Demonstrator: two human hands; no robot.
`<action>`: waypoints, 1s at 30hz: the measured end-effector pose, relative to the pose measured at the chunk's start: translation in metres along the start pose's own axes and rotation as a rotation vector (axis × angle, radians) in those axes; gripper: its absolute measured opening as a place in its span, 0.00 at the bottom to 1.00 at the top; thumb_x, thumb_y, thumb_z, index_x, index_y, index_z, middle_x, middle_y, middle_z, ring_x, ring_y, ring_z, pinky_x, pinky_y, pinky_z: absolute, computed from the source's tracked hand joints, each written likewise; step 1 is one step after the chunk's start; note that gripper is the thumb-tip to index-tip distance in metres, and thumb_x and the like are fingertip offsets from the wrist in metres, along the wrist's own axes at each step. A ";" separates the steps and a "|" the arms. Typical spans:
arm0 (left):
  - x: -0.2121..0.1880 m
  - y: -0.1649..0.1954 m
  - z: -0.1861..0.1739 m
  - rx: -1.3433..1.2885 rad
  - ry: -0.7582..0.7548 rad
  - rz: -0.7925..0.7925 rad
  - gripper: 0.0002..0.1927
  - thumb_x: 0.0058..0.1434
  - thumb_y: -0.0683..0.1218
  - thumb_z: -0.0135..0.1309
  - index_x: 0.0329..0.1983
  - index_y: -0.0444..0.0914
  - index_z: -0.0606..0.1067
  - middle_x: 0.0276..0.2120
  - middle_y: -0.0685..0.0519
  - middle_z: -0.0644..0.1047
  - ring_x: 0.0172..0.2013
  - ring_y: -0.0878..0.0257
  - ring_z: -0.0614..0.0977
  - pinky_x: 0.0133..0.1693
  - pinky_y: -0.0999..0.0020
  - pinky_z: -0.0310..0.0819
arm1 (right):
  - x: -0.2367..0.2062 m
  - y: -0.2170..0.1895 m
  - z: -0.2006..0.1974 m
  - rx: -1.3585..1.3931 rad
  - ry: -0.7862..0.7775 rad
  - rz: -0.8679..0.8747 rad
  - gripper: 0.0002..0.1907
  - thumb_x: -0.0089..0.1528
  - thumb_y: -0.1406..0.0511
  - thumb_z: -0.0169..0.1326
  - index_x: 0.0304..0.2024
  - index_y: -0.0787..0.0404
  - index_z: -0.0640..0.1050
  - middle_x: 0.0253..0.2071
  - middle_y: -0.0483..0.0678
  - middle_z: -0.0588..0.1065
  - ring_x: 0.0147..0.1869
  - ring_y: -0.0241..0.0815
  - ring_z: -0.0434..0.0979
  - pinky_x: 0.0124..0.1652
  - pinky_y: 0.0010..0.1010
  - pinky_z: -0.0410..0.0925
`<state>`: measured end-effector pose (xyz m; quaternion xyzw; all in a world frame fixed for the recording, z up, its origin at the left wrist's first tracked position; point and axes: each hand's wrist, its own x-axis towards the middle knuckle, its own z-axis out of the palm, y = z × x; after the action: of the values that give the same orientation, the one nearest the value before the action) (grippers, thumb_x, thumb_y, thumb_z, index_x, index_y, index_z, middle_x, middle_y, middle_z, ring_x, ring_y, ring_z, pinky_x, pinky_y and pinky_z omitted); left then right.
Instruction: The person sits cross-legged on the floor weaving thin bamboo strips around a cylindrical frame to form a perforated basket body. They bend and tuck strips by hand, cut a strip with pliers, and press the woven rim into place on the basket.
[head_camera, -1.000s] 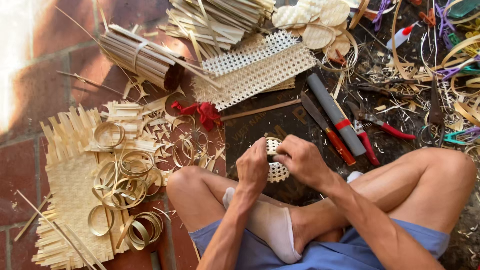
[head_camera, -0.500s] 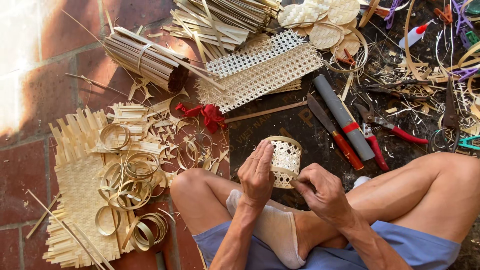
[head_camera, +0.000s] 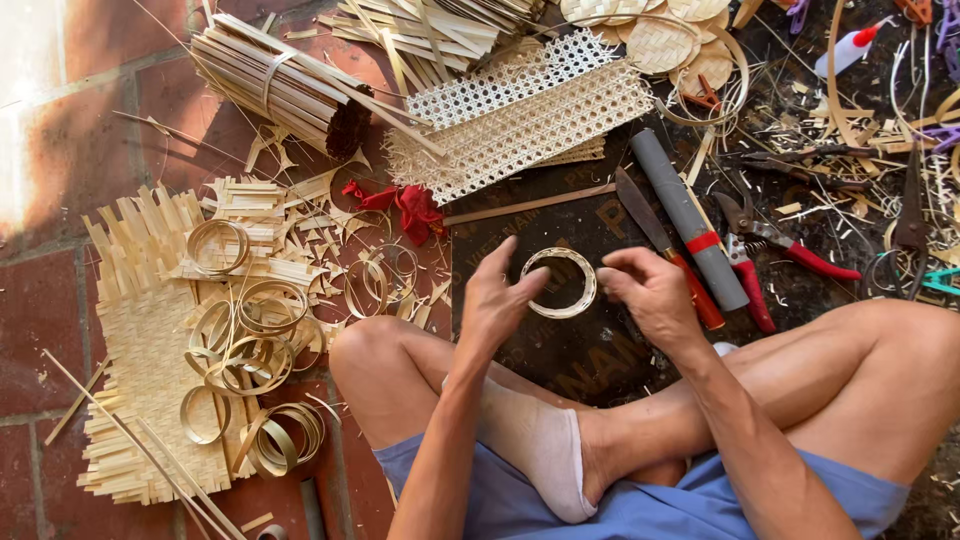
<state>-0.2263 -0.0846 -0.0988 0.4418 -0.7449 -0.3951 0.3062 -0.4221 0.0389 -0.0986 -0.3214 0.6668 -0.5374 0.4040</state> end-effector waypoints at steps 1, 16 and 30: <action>-0.006 -0.002 -0.006 -0.135 -0.018 -0.214 0.29 0.56 0.47 0.66 0.58 0.30 0.73 0.45 0.44 0.79 0.40 0.55 0.83 0.39 0.59 0.81 | -0.001 0.001 -0.002 0.050 0.020 0.030 0.12 0.63 0.65 0.61 0.46 0.66 0.79 0.32 0.44 0.78 0.34 0.30 0.77 0.35 0.24 0.73; -0.022 -0.013 -0.001 -0.753 -0.107 -0.586 0.17 0.59 0.38 0.63 0.51 0.27 0.80 0.30 0.51 0.82 0.27 0.68 0.81 0.31 0.71 0.81 | 0.006 0.013 0.007 0.261 -0.075 0.231 0.10 0.61 0.68 0.62 0.41 0.68 0.78 0.32 0.49 0.79 0.29 0.35 0.80 0.31 0.28 0.77; -0.009 0.009 -0.004 0.111 -0.024 -0.220 0.22 0.51 0.48 0.69 0.46 0.32 0.83 0.31 0.44 0.80 0.29 0.59 0.82 0.33 0.66 0.77 | 0.042 -0.037 0.022 -0.953 -0.196 -0.260 0.23 0.54 0.58 0.67 0.47 0.64 0.79 0.40 0.56 0.76 0.38 0.51 0.80 0.39 0.42 0.73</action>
<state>-0.2231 -0.0748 -0.0899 0.5322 -0.7163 -0.3898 0.2273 -0.4221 -0.0152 -0.0724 -0.5996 0.7515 -0.1864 0.2025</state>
